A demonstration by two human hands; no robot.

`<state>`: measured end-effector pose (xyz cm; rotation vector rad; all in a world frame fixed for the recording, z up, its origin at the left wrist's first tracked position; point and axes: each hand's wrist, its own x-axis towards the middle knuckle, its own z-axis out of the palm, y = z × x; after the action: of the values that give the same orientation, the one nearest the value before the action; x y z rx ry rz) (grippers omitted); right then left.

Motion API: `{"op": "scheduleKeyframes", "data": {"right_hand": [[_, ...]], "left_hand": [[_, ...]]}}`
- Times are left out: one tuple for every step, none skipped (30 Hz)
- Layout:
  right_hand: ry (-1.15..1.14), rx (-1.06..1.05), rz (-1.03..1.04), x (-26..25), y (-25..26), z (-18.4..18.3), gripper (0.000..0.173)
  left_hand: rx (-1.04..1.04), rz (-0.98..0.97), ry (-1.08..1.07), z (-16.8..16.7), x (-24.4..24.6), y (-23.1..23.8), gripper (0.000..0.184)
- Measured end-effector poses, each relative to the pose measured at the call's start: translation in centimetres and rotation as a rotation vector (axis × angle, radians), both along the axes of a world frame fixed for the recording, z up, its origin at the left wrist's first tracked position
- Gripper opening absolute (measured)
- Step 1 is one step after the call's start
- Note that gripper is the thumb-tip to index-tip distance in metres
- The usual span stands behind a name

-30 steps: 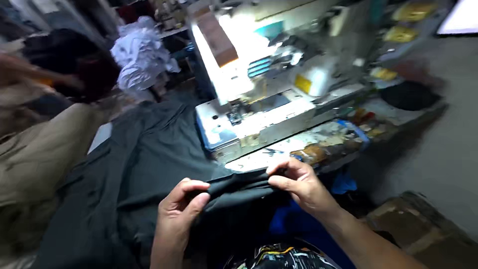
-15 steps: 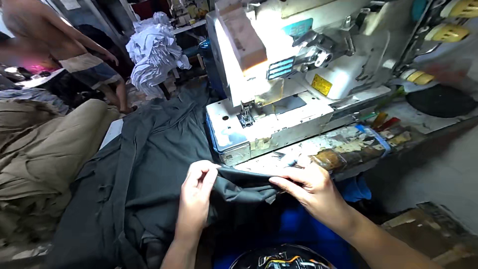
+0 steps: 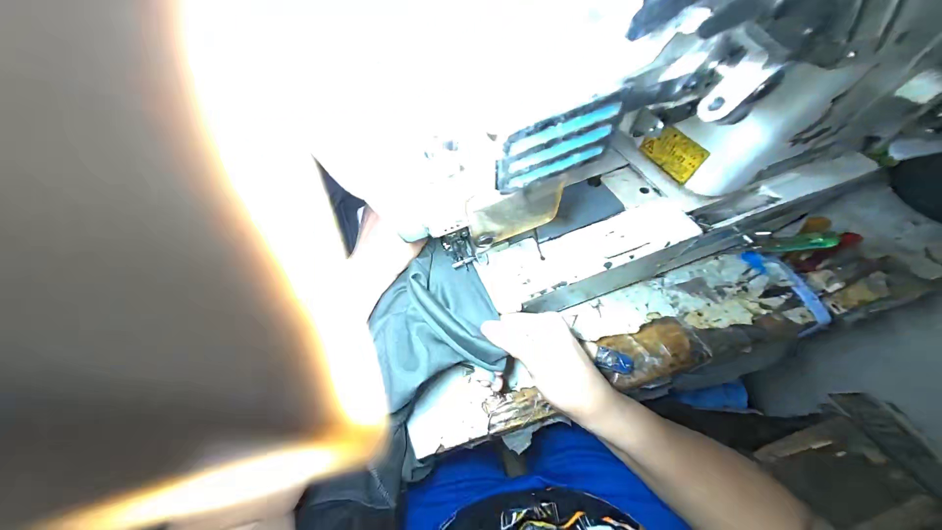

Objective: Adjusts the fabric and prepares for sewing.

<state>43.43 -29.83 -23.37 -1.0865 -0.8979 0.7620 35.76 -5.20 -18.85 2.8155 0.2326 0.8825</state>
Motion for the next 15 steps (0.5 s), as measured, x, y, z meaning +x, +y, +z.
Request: {"op": "scheduleKeyframes", "data": {"right_hand": [[-0.004, 0.002, -0.012, -0.1, -0.1, 0.0, 0.035], [-0.002, 0.009, -0.024, -0.2, -0.2, 0.0, 0.035], [0.004, 0.014, -0.034, -0.4, -0.5, 0.0, 0.036], [0.012, 0.016, -0.034, -0.4, -0.7, 0.2, 0.036], [0.023, 0.013, -0.031, -0.4, -0.8, 0.4, 0.036], [0.034, 0.006, -0.031, -0.4, -0.8, 0.5, 0.036], [0.037, 0.002, -0.04, -0.4, -0.6, 0.6, 0.036], [0.031, -0.004, -0.053, -0.4, -0.2, 0.6, 0.036], [0.023, -0.007, -0.067, -0.5, 0.1, 0.6, 0.036], [-0.004, -0.02, -0.079, -0.6, 0.3, 0.5, 0.036], [-0.044, -0.048, -0.083, -0.5, 0.4, 0.6, 0.036], [-0.106, -0.091, -0.072, -0.3, 0.4, 0.6, 0.036], [-0.198, -0.152, -0.046, 0.1, 0.1, 0.7, 0.037], [-0.325, -0.221, -0.012, 0.8, -0.4, 1.0, 0.04], [-0.459, -0.256, 0.016, 1.4, -1.4, 1.5, 0.045]], "left_hand": [[0.025, 0.022, -0.012, -0.1, 0.1, 0.0, 0.025], [0.019, 0.063, -0.005, 0.0, 0.3, -0.3, 0.026], [-0.019, 0.124, 0.018, 0.2, 0.4, -1.0, 0.028], [-0.084, 0.19, 0.053, 0.8, 0.8, -2.2, 0.03], [-0.172, 0.244, 0.096, 1.7, 1.1, -3.6, 0.035], [-0.237, 0.285, 0.14, 2.3, 1.4, -4.2, 0.04], [-0.26, 0.297, 0.163, 2.4, 1.6, -4.0, 0.045], [-0.256, 0.284, 0.165, 2.3, 1.7, -3.4, 0.049], [-0.244, 0.261, 0.157, 2.1, 1.8, -2.9, 0.051], [-0.233, 0.235, 0.142, 1.9, 1.8, -2.6, 0.052], [-0.227, 0.212, 0.118, 1.8, 1.8, -2.4, 0.053], [-0.224, 0.201, 0.097, 1.8, 2.0, -2.3, 0.054], [-0.215, 0.193, 0.08, 1.9, 2.1, -2.4, 0.053], [-0.223, 0.195, 0.084, 2.0, 2.2, -2.5, 0.055], [-0.246, 0.22, 0.111, 2.3, 2.4, -2.6, 0.056]]}}
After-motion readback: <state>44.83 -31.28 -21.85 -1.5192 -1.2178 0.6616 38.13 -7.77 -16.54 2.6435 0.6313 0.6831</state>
